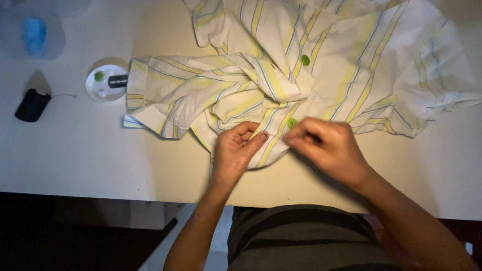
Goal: The person sews a green button onto a striped shirt using a needle and thread. They repeatedly pass the needle through the button and fabric, pull the thread tight, and adjust the shirt to align the button with the buttonhole.
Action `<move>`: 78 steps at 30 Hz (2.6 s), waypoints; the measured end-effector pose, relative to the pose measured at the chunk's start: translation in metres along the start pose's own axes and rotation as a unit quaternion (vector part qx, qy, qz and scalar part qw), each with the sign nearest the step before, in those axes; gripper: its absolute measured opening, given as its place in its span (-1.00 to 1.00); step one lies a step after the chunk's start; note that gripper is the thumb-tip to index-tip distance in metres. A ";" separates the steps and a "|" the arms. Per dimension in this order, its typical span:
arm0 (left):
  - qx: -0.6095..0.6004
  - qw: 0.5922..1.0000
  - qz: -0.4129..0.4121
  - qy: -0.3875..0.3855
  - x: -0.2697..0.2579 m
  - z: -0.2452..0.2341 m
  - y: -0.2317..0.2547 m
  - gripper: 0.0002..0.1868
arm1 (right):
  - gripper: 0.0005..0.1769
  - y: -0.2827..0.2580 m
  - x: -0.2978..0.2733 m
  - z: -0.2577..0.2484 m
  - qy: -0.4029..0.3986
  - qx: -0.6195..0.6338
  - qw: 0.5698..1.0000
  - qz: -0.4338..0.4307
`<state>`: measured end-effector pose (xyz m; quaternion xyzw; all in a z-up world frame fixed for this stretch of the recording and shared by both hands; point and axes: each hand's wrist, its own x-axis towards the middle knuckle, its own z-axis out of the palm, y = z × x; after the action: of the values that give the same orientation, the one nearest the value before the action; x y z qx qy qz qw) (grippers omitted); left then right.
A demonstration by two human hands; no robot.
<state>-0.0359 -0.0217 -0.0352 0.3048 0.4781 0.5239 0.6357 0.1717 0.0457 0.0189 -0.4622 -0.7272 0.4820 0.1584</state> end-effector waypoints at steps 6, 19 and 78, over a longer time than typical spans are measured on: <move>0.143 0.986 0.060 0.057 -0.013 0.013 -0.007 -0.95 | -0.93 0.000 -0.045 -0.015 -0.222 0.068 0.959 -0.161; 0.174 0.980 0.057 0.076 -0.014 0.013 -0.016 -0.86 | -0.87 0.019 -0.017 -0.010 0.130 -0.082 0.986 -0.070; -0.072 0.992 -0.045 -0.098 0.078 0.048 0.024 -0.96 | -0.90 0.059 0.020 -0.025 0.135 0.399 0.907 0.007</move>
<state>-0.0009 0.0647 -0.0189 0.2860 0.3877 0.4953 0.7229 0.2088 0.0823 -0.0232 -0.4258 -0.4424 0.6664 0.4229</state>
